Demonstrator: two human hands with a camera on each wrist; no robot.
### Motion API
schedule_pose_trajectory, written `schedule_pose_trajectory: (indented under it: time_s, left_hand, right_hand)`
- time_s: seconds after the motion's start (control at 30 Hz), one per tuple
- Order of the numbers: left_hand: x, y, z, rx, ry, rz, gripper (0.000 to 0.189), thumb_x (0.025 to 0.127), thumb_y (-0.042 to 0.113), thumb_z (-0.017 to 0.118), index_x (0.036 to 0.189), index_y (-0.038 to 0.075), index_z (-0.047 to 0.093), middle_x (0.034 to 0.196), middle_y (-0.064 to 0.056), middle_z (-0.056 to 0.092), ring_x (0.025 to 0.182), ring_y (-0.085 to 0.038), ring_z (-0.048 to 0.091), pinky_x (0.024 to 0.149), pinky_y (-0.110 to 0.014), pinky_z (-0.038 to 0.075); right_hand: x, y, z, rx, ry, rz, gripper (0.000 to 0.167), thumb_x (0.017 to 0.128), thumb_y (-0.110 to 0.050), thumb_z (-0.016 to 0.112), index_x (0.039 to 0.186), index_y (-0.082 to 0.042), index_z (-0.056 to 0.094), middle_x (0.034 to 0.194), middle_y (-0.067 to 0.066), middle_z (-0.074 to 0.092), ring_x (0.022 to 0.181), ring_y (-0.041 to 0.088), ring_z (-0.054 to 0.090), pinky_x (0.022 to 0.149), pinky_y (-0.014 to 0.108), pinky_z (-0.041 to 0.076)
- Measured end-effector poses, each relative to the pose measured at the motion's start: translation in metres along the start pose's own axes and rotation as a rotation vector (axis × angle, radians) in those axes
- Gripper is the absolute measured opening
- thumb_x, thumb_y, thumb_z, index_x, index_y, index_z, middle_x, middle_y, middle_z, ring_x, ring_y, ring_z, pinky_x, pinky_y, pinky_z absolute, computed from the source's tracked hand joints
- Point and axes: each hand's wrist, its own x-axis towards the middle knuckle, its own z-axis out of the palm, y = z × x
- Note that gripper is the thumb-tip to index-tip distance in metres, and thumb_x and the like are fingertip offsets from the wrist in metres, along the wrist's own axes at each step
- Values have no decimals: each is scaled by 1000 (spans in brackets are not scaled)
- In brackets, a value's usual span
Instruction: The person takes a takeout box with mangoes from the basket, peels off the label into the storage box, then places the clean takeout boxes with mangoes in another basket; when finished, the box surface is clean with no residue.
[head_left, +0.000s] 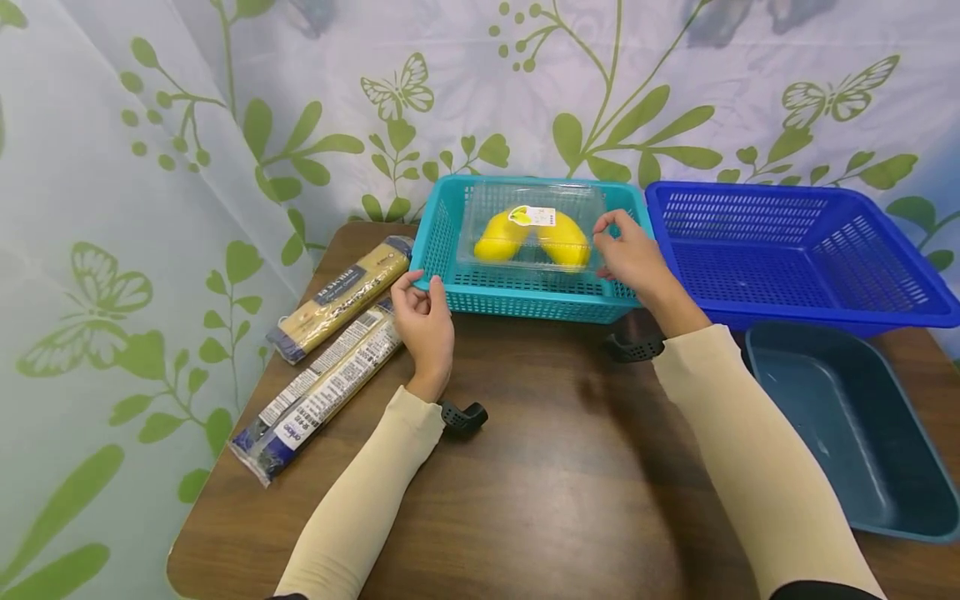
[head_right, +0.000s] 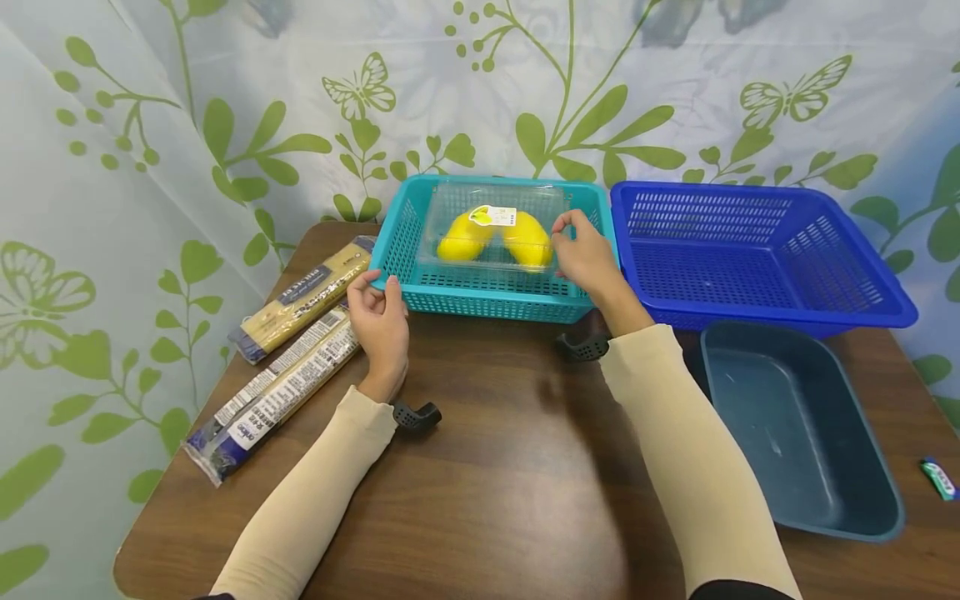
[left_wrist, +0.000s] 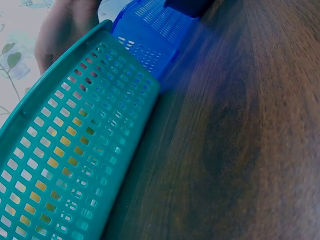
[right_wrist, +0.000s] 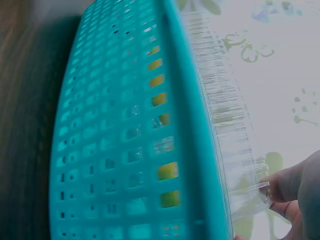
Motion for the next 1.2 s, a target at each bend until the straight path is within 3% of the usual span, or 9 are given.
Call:
schedule_pose_trajectory:
  time_s: [0.13, 0.2, 0.27, 0.47, 0.7, 0.9, 1.2]
  left_hand:
    - [-1, 20, 3, -1, -1, 0, 27, 101, 4, 62, 121, -11, 54, 76, -11, 49, 57, -11, 47, 56, -22, 40]
    - [-2, 29, 5, 0, -1, -4, 25, 100, -1, 61, 121, -13, 53, 75, -13, 48, 57, -9, 46, 56, -21, 39]
    - [0, 24, 5, 3, -7, -11, 29, 101, 0, 60, 123, -16, 51, 76, -13, 47, 57, -10, 46, 56, -22, 39]
    - [6, 2, 3, 43, 2, -19, 30, 101, 9, 64, 125, -8, 55, 78, -7, 48, 61, -12, 46, 59, -23, 39]
    - [8, -1, 3, 41, -2, -11, 29, 101, 19, 67, 122, 0, 58, 77, -3, 50, 61, -14, 47, 58, -24, 40]
    - [6, -1, 4, 39, -7, -5, 31, 101, 18, 67, 123, -2, 58, 76, -3, 49, 61, -15, 47, 58, -23, 39]
    - [1, -1, 6, 71, 42, -28, 29, 100, 6, 64, 125, -9, 55, 76, -8, 46, 61, -11, 45, 58, -21, 36]
  right_hand:
    - [-8, -11, -9, 10, 37, -2, 26, 109, -37, 42, 126, -18, 47, 102, 15, 54, 80, 25, 69, 79, 39, 55]
    - [-14, -15, -12, 24, 57, 3, 28, 109, -38, 44, 127, -17, 49, 102, 16, 56, 78, 23, 70, 79, 39, 56]
    - [-20, -18, -15, 36, 86, 0, 30, 108, -38, 46, 127, -16, 51, 95, 13, 58, 76, 23, 71, 77, 38, 57]
    - [-41, -27, -24, -23, 119, -23, 32, 107, -39, 48, 127, -15, 54, 79, 12, 61, 73, 23, 72, 70, 36, 57]
    - [-62, -35, -38, -62, 121, -30, 34, 107, -40, 48, 128, -14, 54, 92, 16, 65, 74, 21, 73, 73, 40, 57]
    - [-82, -30, -44, -47, 156, -48, 36, 106, -44, 50, 128, -16, 55, 99, 16, 61, 74, 30, 71, 68, 34, 58]
    - [-118, -19, -47, -58, 161, -56, 36, 105, -43, 51, 128, -17, 56, 107, 18, 62, 72, 26, 68, 67, 29, 57]
